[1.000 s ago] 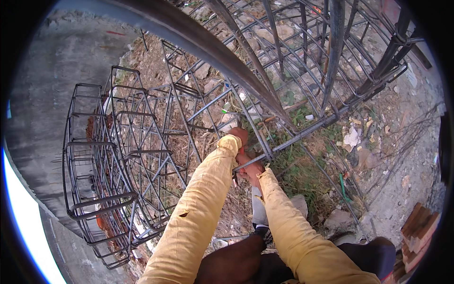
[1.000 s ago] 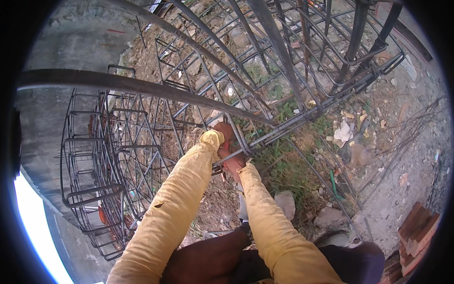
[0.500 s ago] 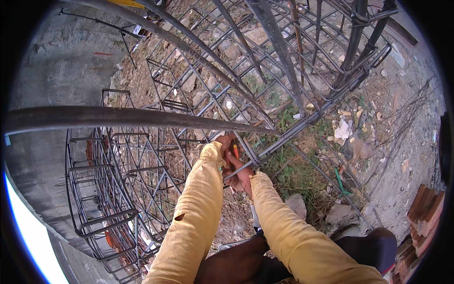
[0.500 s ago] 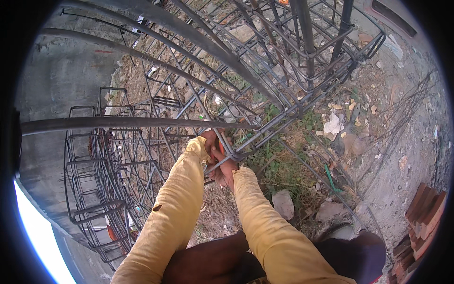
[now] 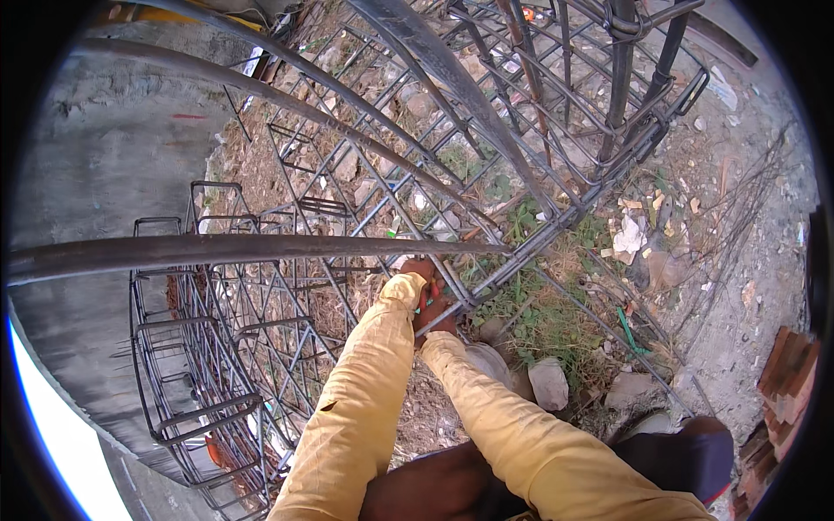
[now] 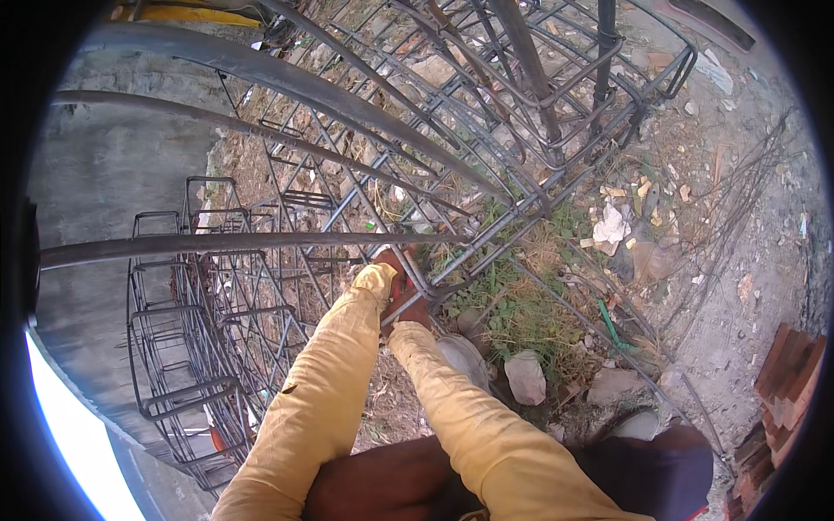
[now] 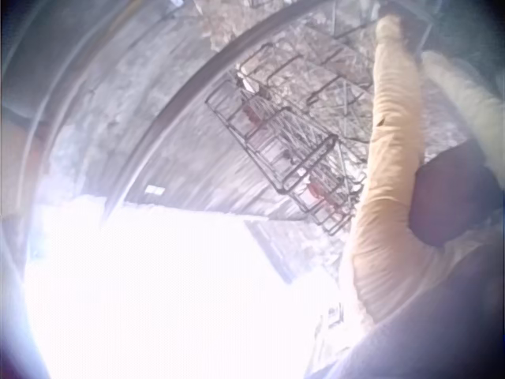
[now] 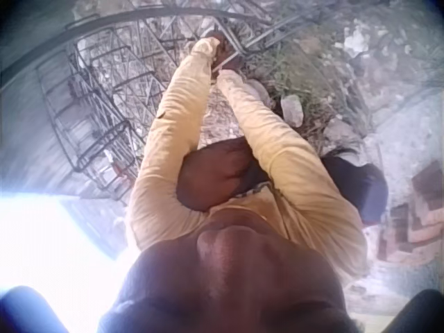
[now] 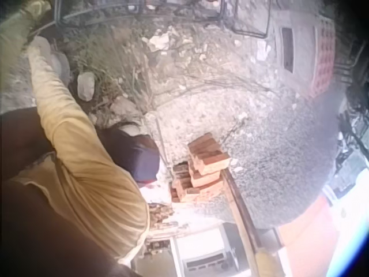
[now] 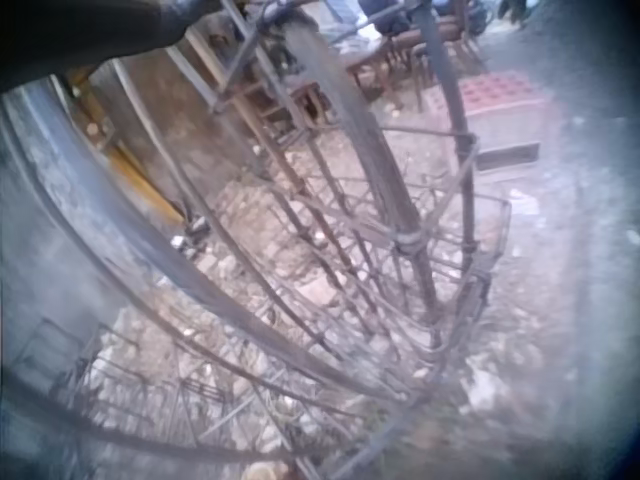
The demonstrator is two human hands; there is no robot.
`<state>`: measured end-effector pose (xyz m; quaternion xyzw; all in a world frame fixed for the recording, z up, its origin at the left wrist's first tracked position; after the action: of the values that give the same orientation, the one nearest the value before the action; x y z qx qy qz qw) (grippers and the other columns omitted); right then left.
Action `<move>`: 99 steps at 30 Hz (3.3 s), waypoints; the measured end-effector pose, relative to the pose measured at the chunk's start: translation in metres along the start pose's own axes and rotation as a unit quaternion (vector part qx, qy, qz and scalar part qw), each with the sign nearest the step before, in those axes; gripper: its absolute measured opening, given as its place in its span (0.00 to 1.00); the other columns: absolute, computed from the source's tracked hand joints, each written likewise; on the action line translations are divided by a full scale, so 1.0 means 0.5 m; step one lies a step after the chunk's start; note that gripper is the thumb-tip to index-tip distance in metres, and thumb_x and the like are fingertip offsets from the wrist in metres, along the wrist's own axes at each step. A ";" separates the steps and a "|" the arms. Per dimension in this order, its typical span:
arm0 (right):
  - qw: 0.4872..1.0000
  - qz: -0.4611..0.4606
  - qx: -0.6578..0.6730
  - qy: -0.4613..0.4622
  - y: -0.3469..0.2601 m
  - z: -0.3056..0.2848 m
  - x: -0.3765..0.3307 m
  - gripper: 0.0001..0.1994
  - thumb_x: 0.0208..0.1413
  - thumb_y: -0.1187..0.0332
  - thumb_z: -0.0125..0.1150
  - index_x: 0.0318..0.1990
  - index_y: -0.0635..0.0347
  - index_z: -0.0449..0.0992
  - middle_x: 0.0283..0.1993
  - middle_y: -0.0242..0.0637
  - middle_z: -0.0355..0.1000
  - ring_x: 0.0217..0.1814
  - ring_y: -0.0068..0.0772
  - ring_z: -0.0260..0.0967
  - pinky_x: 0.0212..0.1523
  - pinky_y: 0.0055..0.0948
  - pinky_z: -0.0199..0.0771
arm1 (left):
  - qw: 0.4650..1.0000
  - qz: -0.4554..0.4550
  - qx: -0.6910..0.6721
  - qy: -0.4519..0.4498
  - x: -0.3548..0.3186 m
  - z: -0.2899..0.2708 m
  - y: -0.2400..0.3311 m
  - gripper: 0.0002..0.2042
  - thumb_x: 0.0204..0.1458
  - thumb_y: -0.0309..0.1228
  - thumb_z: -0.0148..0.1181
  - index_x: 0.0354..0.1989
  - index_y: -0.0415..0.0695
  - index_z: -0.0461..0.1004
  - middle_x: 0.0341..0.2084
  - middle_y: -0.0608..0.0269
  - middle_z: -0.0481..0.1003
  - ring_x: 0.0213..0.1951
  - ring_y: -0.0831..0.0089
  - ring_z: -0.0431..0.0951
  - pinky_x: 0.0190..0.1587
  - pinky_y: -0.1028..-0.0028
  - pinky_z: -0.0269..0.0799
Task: The person assembles a metal frame structure by hand, using pliers to secure connections. They repeatedly adjust and tighten the frame components, ensuring stability throughout the process.
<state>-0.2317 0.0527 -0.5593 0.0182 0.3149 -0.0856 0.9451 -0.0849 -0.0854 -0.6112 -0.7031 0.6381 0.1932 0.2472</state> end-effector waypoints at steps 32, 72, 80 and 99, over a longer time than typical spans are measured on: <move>0.982 -0.080 -0.061 0.160 -0.070 -0.001 0.142 0.20 0.55 0.45 0.57 0.28 0.53 0.68 0.16 0.25 0.59 0.12 0.22 0.56 0.12 0.26 0.56 | 0.586 -0.294 -0.754 -0.044 0.064 -0.030 -0.119 0.19 0.57 0.53 0.50 0.43 0.52 0.71 0.26 0.66 0.76 0.20 0.72 0.72 0.24 0.71 0.74; 0.950 -0.095 0.263 -0.140 -0.137 0.007 0.004 0.17 0.62 0.55 0.48 0.43 0.61 0.72 0.27 0.32 0.73 0.23 0.25 0.70 0.23 0.26 0.72 | 0.574 -0.200 -0.793 -0.037 -0.004 -0.027 -0.115 0.14 0.54 0.45 0.59 0.42 0.50 0.73 0.33 0.65 0.77 0.33 0.67 0.77 0.32 0.67 0.73; 0.972 0.036 0.170 -0.157 -0.066 -0.051 0.002 0.03 0.62 0.65 0.48 0.39 0.49 0.68 0.20 0.26 0.65 0.12 0.22 0.57 0.14 0.24 0.57 | 0.687 -0.250 -0.674 0.105 -0.110 -0.143 -0.014 0.15 0.52 0.43 0.62 0.40 0.47 0.73 0.34 0.65 0.76 0.34 0.72 0.75 0.32 0.70 0.70; 0.963 -0.034 -0.239 -0.119 -0.112 -0.092 -0.324 0.12 0.54 0.60 0.62 0.42 0.54 0.71 0.25 0.27 0.69 0.20 0.22 0.67 0.17 0.23 0.64 | 0.481 -0.110 -0.868 0.056 -0.470 -0.038 0.278 0.16 0.62 0.43 0.48 0.43 0.41 0.70 0.34 0.59 0.74 0.33 0.65 0.75 0.38 0.63 0.73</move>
<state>-0.3960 0.0257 -0.4982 -0.2292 0.2119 -0.0413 0.9492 -0.2501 0.0830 -0.4722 -0.6338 0.0761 0.5802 -0.5059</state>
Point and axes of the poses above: each hand's wrist, its own x-axis towards the middle knuckle, its own z-axis out of the palm, y = z × x, the point moved 4 cm from there along x, towards the middle knuckle
